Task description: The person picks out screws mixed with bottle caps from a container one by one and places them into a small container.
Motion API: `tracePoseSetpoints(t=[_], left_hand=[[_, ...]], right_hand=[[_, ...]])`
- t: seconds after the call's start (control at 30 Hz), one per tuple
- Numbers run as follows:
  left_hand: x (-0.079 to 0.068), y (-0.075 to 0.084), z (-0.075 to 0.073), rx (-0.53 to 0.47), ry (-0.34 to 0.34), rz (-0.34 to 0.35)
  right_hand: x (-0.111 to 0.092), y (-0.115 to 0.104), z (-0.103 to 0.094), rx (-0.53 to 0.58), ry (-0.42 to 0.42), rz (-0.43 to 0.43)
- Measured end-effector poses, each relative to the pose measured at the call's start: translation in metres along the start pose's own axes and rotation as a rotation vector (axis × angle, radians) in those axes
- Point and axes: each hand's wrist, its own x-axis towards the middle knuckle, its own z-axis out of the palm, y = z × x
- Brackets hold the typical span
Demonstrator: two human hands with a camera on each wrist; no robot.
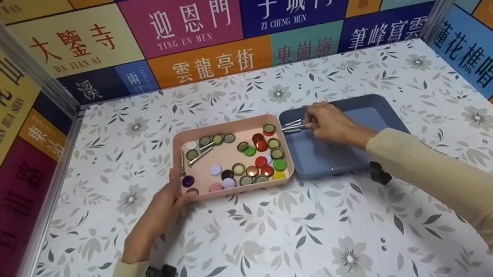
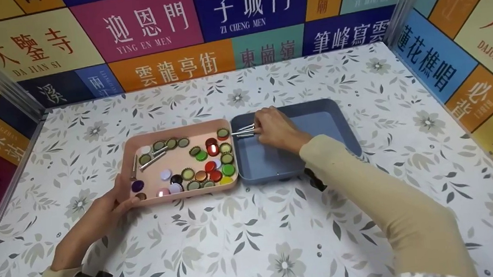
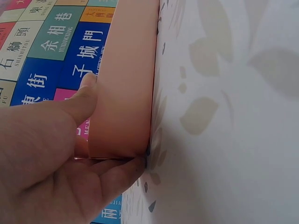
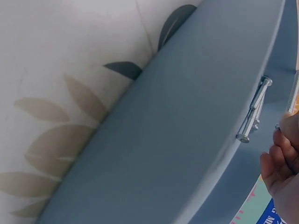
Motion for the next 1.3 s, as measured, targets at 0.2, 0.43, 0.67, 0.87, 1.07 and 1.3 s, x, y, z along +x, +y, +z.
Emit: tracePoseSetpoints(t=[0.2,0.43,0.67,0.87,1.07,1.3], left_hand=[[0.002,0.000,-0.001,-0.017,0.009,-0.004],[0.002,-0.001,-0.001,-0.024,0.014,-0.009],[0.001,0.000,-0.001,-0.019,0.009,-0.036],[0.000,0.001,-0.003,-0.022,-0.004,-0.039],[0.000,0.001,-0.003,-0.018,-0.007,-0.033],[0.001,0.001,-0.001,-0.024,-0.005,-0.044]], right_hand=[[0.000,0.004,0.000,0.005,0.002,0.022],[-0.002,0.008,0.005,-0.008,0.002,0.028],[-0.004,0.010,0.008,-0.038,-0.002,0.026],[-0.005,0.012,0.008,-0.062,0.001,0.013],[-0.005,0.013,0.010,-0.064,-0.007,-0.015],[-0.004,0.012,0.011,-0.058,-0.002,0.008]])
